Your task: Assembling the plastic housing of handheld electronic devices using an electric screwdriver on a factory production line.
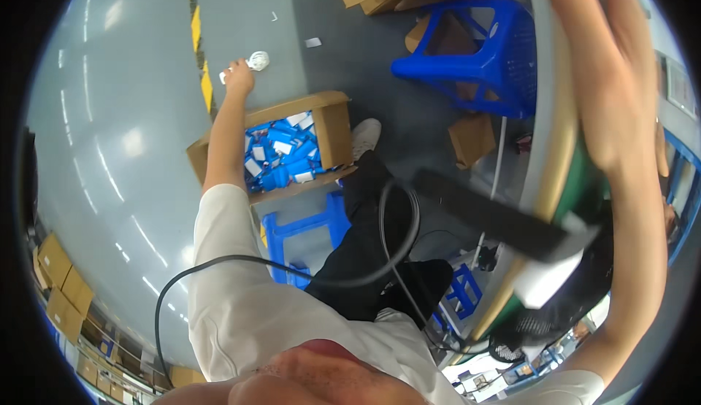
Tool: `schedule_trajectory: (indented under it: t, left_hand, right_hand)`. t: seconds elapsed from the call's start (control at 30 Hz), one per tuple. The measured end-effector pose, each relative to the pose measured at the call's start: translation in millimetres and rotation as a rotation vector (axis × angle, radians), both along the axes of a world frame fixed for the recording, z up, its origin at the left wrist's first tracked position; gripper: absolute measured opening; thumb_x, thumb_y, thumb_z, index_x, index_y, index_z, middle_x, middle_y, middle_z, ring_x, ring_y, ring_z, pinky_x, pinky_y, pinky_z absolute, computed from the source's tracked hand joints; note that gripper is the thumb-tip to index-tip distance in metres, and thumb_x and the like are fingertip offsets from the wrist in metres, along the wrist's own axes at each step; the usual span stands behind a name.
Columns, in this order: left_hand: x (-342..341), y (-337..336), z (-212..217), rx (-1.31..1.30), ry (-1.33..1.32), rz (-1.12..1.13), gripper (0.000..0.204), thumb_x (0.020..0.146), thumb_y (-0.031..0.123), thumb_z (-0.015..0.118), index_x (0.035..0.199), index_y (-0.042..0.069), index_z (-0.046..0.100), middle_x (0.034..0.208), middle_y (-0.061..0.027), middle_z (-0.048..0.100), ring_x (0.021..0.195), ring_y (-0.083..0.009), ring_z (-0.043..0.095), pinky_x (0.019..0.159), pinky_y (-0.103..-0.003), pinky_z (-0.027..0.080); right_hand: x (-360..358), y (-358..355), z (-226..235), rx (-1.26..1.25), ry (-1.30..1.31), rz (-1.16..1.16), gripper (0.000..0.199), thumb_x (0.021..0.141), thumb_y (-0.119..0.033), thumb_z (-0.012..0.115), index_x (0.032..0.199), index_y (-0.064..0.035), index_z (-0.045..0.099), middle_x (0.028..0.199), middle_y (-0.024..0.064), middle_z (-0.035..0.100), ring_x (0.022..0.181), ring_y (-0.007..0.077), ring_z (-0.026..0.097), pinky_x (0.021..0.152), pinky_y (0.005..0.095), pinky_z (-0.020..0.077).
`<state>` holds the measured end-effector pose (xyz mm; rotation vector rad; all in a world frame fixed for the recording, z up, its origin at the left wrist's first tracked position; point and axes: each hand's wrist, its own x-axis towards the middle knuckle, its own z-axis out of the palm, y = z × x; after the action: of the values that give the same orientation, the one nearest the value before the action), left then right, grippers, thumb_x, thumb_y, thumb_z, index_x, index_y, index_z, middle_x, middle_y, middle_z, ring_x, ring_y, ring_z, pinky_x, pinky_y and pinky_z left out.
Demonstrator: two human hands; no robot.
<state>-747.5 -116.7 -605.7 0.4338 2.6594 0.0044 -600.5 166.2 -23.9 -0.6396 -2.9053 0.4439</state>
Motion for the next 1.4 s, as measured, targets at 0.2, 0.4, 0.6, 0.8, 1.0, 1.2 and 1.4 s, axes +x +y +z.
schedule_trajectory:
  t: [0.2,0.4,0.6,0.8,1.0,1.2,1.4]
  left_hand:
    - [-5,7,-92,-0.053,0.14,-0.087,0.04,0.092,0.019,0.047,0.132,0.015,0.043,0.14,-0.0057,0.043,0.134,-0.0353,0.034,0.103,-0.048,0.036]
    - [-12,27,-124,-0.096,0.033,-0.124,0.024,0.09,0.017,0.048,0.114,0.011,0.047,0.113,-0.0094,0.057,0.103,-0.0319,0.057,0.09,-0.047,0.047]
    - [-7,61,-76,0.136,-0.003,-0.249,0.034,0.084,0.016,0.057,0.111,0.005,0.038,0.103,-0.0159,0.057,0.093,-0.0374,0.062,0.078,-0.05,0.053]
    - [66,153,87,1.022,-0.21,-0.138,0.048,0.085,0.018,0.056,0.122,0.001,0.031,0.084,-0.0159,0.061,0.061,-0.0261,0.056,0.055,-0.041,0.046]
    - [195,176,279,1.471,-0.652,-0.327,0.044,0.083,0.011,0.059,0.119,-0.001,0.037,0.083,-0.0161,0.06,0.066,-0.0257,0.059,0.061,-0.036,0.05]
    - [340,77,481,1.986,-1.117,0.105,0.055,0.08,0.007,0.061,0.13,0.003,0.041,0.091,-0.0155,0.06,0.069,-0.0219,0.058,0.063,-0.03,0.049]
    - [318,0,528,0.503,-1.498,-0.779,0.056,0.075,0.006,0.06,0.127,-0.002,0.043,0.082,-0.0111,0.06,0.065,-0.0171,0.058,0.06,-0.027,0.048]
  right_hand:
    - [-5,-12,-17,0.611,-0.268,0.373,0.053,0.099,-0.043,0.03,0.142,-0.0144,0.04,0.147,0.0124,0.035,0.135,0.037,0.029,0.109,0.058,0.0253]
    - [2,-1,-9,0.328,-0.276,0.178,0.053,0.096,-0.041,0.038,0.141,-0.0122,0.041,0.141,0.0152,0.041,0.127,0.0354,0.038,0.103,0.0509,0.032]
    - [-28,-18,-8,-0.004,-0.111,-0.06,0.055,0.093,-0.039,0.047,0.14,-0.0101,0.041,0.135,0.018,0.047,0.119,0.0339,0.046,0.097,0.0438,0.0388]
    - [5,12,5,0.441,0.254,0.172,0.06,0.084,-0.036,0.055,0.136,-0.0076,0.044,0.135,0.0212,0.045,0.125,0.0391,0.042,0.103,0.0514,0.0339]
    - [37,-15,36,0.729,-0.005,0.148,0.054,0.088,-0.044,0.054,0.125,-0.0045,0.051,0.124,0.0206,0.051,0.125,0.0377,0.042,0.107,0.0602,0.0246]
    - [223,-144,153,0.323,0.32,0.338,0.04,0.082,-0.027,0.066,0.112,-0.0035,0.053,0.103,0.0149,0.055,0.096,0.0307,0.055,0.092,0.0387,0.0425]
    - [479,-257,173,-0.325,0.289,-0.194,0.028,0.079,-0.014,0.07,0.104,-0.003,0.064,0.081,0.0065,0.067,0.07,0.0253,0.064,0.068,0.0303,0.05]
